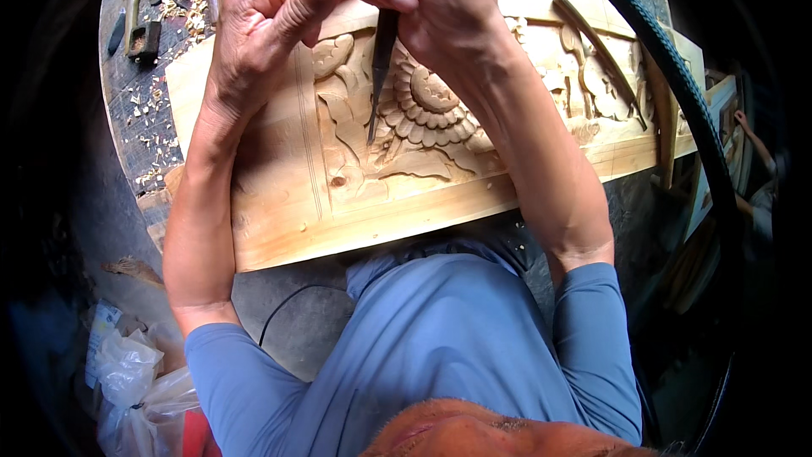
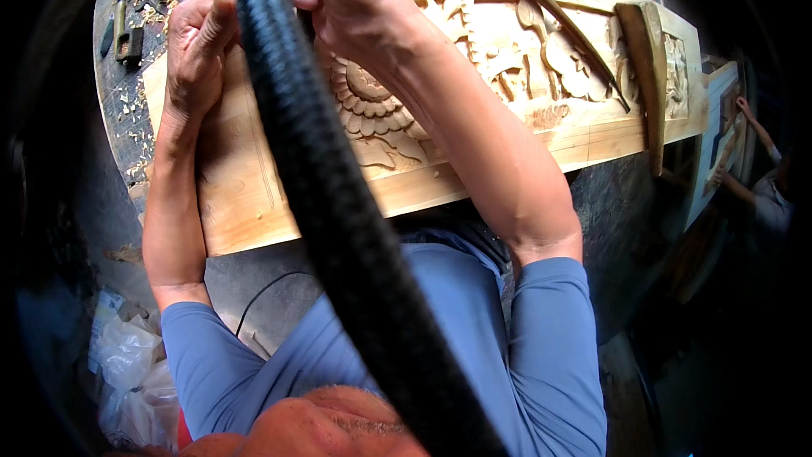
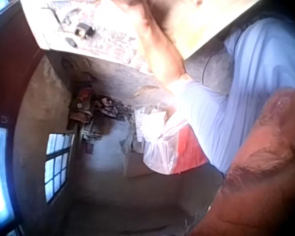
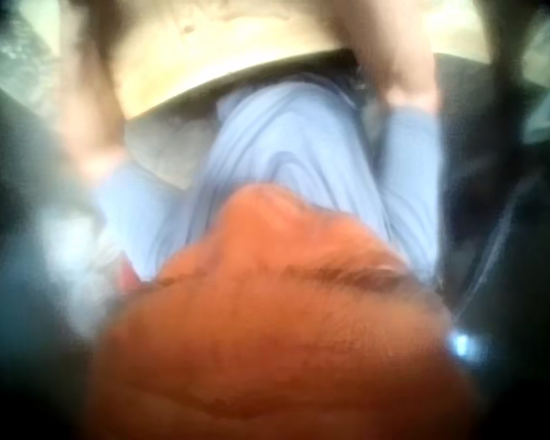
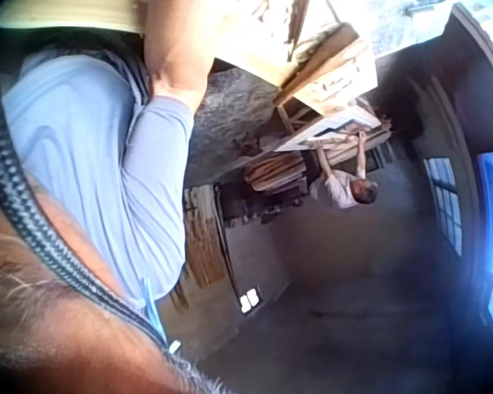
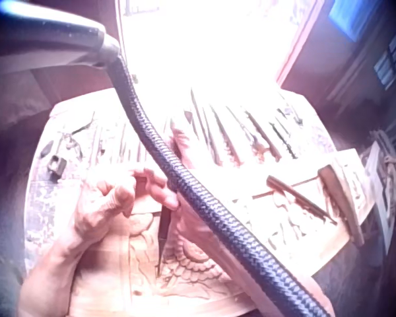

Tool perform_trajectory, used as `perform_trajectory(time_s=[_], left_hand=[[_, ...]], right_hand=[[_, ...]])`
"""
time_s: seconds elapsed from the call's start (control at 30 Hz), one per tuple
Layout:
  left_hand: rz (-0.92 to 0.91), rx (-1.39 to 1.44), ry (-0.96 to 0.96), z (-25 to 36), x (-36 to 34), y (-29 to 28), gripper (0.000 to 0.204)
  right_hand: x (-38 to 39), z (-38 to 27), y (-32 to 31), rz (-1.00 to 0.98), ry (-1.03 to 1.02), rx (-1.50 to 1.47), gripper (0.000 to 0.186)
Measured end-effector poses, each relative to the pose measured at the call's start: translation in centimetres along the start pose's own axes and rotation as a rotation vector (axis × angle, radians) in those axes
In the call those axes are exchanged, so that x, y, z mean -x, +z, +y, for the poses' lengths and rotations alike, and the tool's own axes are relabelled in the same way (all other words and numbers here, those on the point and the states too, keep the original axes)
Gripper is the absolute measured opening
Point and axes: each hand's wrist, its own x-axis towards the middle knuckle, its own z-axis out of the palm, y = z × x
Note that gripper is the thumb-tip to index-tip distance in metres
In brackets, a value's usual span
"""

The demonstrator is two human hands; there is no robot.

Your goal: The person carves a floral design into a piece of wood using a variety of chisels and a wooden mallet.

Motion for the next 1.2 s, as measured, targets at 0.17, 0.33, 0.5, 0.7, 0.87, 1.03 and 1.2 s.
perform_trajectory(time_s=[0.17,0.33,0.5,0.7,0.87,1.03,1.2], left_hand=[[0.057,-0.108,-0.134,-2.4,1.7,-2.7,0.058],[0.168,-0.27,-0.012,-0.8,0.0,0.0,0.015],[0.119,-0.446,-0.024,-0.2,0.2,0.8,0.018],[0.086,-0.502,-0.023,-0.2,0.0,1.0,0.024],[0.057,-0.568,0.053,-0.1,0.1,0.6,0.019],[0.005,-0.517,0.033,-0.1,0.4,0.1,0.025],[-0.088,-0.528,0.081,-0.4,0.2,-0.5,0.025]], right_hand=[[0.1,-2.7,-1.2,-0.053,-0.007,-0.139,0.039],[-1.1,-3.6,-3.8,0.115,-0.194,0.145,0.038],[-0.5,-2.3,-3.3,0.22,-0.194,0.206,0.034],[0.4,-1.5,-1.9,0.281,-0.194,0.24,0.031],[0.7,-1.4,-0.8,0.362,-0.224,0.275,0.031],[1.6,-1.8,1.0,0.465,-0.284,0.313,0.034],[2.7,-1.3,1.8,0.478,-0.385,0.277,0.033]])
